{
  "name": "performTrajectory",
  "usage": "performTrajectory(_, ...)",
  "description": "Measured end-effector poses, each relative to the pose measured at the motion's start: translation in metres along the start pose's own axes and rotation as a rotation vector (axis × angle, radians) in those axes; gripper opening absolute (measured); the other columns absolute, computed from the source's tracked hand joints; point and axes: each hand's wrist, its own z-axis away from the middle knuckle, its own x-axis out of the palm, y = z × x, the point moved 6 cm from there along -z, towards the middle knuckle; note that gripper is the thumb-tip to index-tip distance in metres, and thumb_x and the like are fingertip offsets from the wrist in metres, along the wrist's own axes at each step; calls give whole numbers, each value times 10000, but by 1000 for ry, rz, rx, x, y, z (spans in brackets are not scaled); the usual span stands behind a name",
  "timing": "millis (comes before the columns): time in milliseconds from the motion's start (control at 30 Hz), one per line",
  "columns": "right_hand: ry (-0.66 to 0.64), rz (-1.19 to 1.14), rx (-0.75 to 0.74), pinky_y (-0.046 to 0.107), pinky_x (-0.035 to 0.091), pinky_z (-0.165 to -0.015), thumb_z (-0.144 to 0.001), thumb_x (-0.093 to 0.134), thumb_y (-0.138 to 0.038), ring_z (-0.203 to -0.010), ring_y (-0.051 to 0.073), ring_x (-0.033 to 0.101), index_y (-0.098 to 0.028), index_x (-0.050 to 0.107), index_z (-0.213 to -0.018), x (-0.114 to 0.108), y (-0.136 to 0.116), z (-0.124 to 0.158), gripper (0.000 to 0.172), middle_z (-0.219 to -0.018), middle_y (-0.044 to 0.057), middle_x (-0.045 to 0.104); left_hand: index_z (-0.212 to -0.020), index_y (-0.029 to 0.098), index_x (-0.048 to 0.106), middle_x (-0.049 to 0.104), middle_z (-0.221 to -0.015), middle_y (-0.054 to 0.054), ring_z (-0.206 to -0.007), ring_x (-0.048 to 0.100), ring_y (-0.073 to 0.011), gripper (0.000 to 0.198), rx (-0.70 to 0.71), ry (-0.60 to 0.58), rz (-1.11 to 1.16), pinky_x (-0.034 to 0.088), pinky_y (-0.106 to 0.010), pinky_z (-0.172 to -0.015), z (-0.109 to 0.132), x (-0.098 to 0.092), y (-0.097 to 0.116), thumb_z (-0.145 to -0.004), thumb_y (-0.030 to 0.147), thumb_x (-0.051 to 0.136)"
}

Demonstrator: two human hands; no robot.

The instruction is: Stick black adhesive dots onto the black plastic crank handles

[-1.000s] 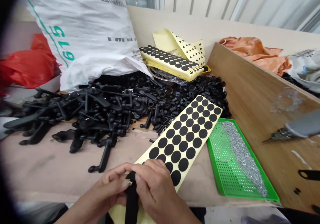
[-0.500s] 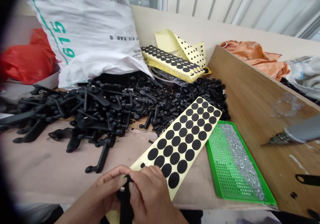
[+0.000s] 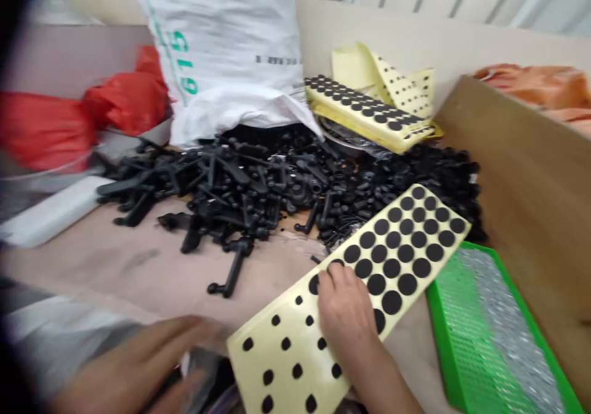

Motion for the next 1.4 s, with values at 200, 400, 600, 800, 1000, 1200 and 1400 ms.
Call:
performTrajectory(200,48,96,-44,377,466,-618,-906,366,-173,-797,269,552,-163,582,-855,-1,1,3,222,-860,129,591,-1045,273,594,607,-1223,-17,-1170,483,-226,253,418,-11,-168,344,-387,-984,-20,70,59,-950,385,387)
performTrajectory(400,-28,-18,59,342,487,-659,-886,420,-140,-786,226,566,-175,551,-915,-1,9,2,139,-868,88,578,-942,260,609,622,-1174,1,-1174,464,-212,202,360,1,-128,182,-406,-1065,-31,65,21,-911,391,459)
performTrajectory(600,-25,-30,80,376,474,-674,-874,411,-100,-776,242,557,-158,556,-908,2,6,0,159,-837,95,573,-1080,204,576,608,-1192,-54,-1142,489,-237,220,315,-36,-84,335,-396,-970,-64,70,40,-910,279,458)
performTrajectory(800,-63,-193,130,354,460,-677,-879,396,-99,-778,218,533,-175,556,-899,-2,10,2,178,-858,78,551,-1040,184,603,646,-1141,-61,-1065,536,-270,252,304,-64,-147,430,-380,-837,-71,92,59,-840,333,574)
performTrajectory(1000,-92,-312,129,363,453,-708,-892,386,-93,-798,207,513,-179,554,-891,-3,7,4,189,-875,67,526,-1103,208,590,622,-1206,-36,-1061,514,-258,266,265,-108,-93,408,-386,-805,-74,86,60,-855,288,534)
performTrajectory(1200,-24,-267,141,389,473,-737,-884,374,-65,-854,234,529,-169,527,-921,-2,5,5,188,-908,92,532,-1111,201,597,625,-1212,-14,-1046,505,-241,309,315,-161,-181,378,-371,-748,-81,93,64,-879,387,513)
performTrajectory(1400,-41,-176,136,372,483,-713,-859,384,-46,-806,224,536,-170,524,-845,1,2,2,187,-888,93,527,-1145,201,591,602,-1228,-43,-1067,480,-242,343,339,-171,-235,357,-368,-757,-78,98,64,-903,413,471)
